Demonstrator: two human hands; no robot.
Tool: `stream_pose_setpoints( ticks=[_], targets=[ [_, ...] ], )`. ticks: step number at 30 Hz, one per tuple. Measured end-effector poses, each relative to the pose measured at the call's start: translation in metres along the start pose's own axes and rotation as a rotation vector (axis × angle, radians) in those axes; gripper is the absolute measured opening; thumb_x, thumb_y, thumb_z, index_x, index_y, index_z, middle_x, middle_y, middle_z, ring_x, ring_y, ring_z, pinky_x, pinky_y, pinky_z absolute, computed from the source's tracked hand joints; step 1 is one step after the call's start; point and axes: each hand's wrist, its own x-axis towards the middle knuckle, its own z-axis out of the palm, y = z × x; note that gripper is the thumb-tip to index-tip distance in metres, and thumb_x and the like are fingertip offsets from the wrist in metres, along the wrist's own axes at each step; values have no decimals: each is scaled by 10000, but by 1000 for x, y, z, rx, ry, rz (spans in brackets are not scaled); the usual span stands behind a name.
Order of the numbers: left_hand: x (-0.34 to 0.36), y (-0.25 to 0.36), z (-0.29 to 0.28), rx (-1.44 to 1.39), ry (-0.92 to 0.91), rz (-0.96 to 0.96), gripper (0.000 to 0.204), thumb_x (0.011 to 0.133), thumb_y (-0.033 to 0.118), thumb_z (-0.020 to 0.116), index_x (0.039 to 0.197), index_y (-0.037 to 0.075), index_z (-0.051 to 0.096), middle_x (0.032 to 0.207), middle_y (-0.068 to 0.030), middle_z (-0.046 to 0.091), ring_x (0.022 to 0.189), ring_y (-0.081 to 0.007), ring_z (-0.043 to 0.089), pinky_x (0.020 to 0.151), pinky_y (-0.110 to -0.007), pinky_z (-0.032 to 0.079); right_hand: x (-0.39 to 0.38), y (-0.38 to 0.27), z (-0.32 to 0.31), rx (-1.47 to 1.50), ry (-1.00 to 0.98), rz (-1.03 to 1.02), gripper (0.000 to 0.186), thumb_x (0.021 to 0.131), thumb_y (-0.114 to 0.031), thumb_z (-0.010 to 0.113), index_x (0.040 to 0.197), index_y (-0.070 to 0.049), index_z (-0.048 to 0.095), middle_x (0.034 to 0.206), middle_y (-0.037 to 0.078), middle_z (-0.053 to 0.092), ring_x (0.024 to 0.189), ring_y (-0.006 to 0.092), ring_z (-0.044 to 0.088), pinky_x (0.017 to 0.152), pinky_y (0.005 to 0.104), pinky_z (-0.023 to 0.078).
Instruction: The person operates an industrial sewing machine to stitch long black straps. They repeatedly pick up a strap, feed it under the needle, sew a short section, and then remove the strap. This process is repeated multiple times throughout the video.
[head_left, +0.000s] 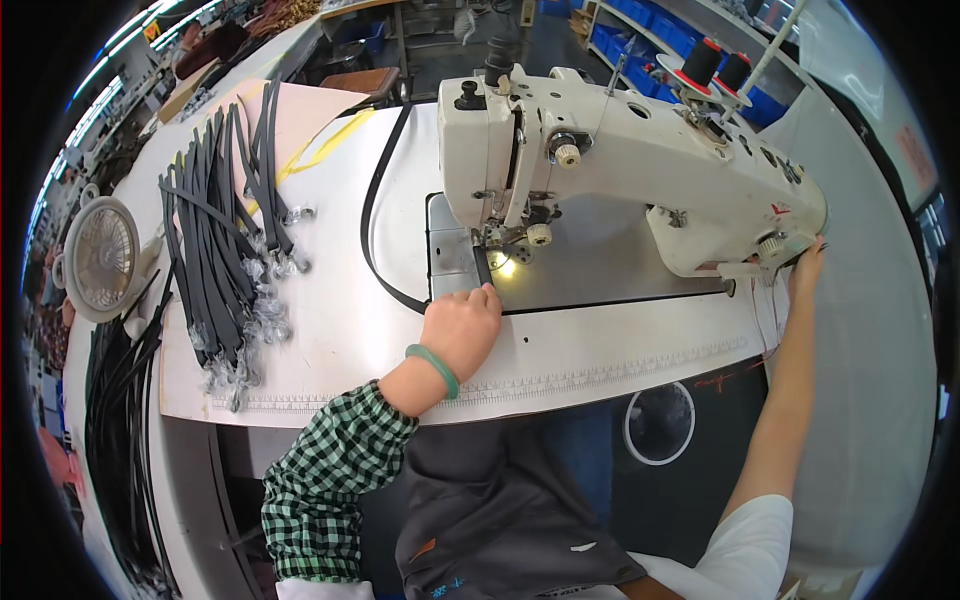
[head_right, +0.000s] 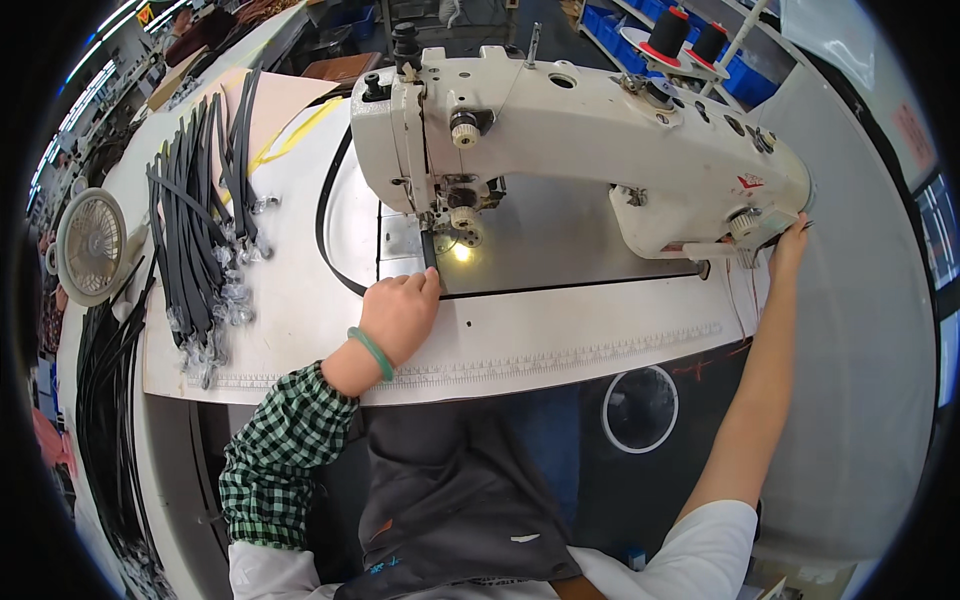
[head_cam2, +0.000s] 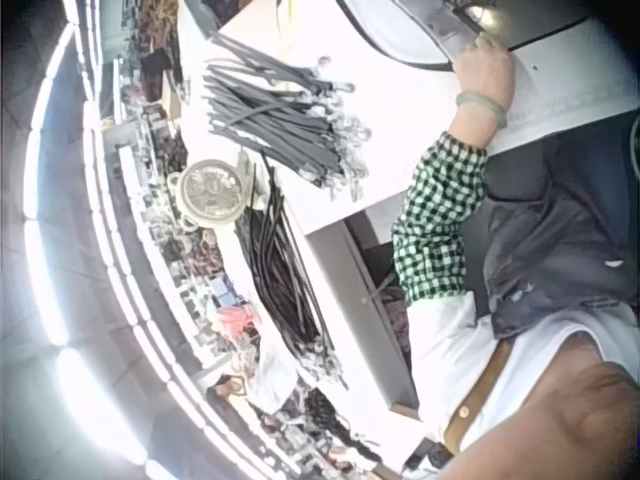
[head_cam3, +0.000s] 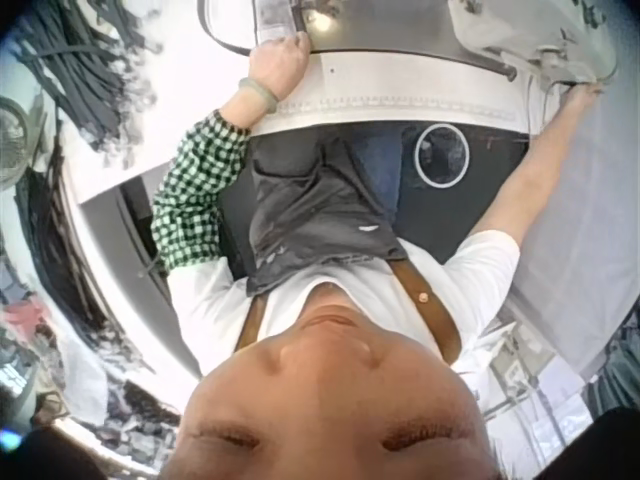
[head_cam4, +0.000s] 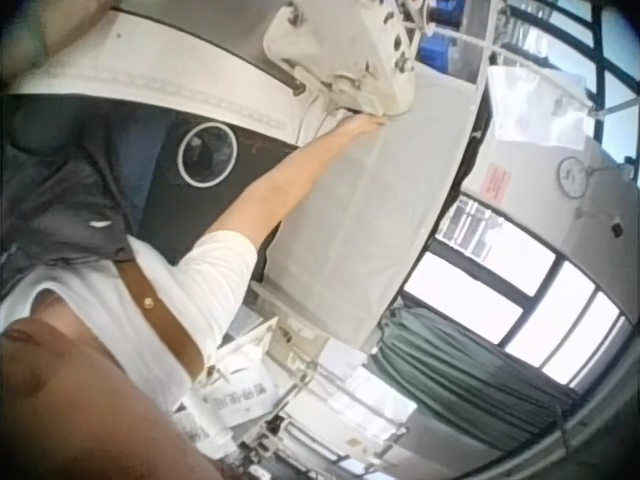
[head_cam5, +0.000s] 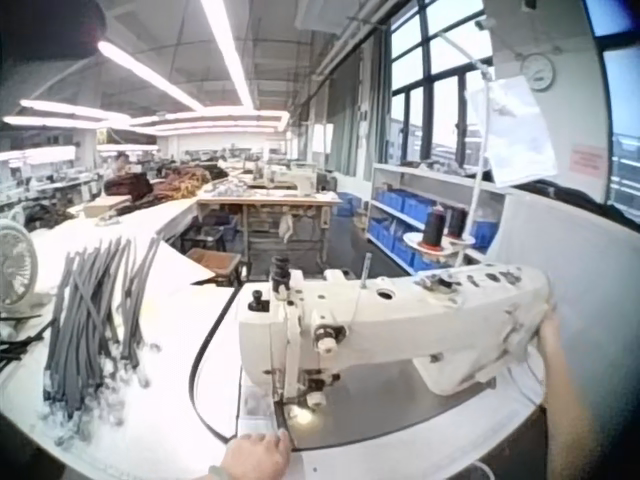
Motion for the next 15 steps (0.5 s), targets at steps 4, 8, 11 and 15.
stream_pose_setpoints(
  ticks=[4, 8, 11, 15],
  targets=[
    [4, -2, -1, -119, 28, -31, 173, 735, 115, 571, 864, 1, 580, 632, -56, 552, 569, -210, 578, 479, -313, 458, -27, -28, 8, -239, 376, -76, 393, 931, -317, 336, 1046, 20, 502, 952, 71, 585, 748, 117, 520, 610, 248, 401],
    [8, -9, 1, -128, 29, -115, 161, 744, 130, 576, 848, 8, 583, 658, -66, 544, 632, -219, 563, 539, -330, 456, -96, -75, 41, -233, 349, -343, 317, 931, -276, 336, 982, -15, 508, 879, 35, 557, 581, 87, 431, 514, 235, 350],
    [12, -12, -4, -208, 46, -128, 172, 746, 149, 586, 848, 11, 587, 695, -76, 537, 708, -224, 537, 620, -339, 437, -156, -92, 60, -79, 141, -404, 256, 933, -243, 349, 915, -35, 497, 833, 12, 523, 529, 73, 360, 486, 228, 320],
    [4, -4, -19, -214, -18, -59, 199, 735, 168, 610, 860, 14, 594, 727, -76, 532, 764, -230, 508, 685, -334, 407, -244, -104, 87, -8, -263, -332, 157, 910, -150, 410, 841, -43, 502, 773, 19, 532, 581, 60, 446, 512, 195, 346]
  ],
)
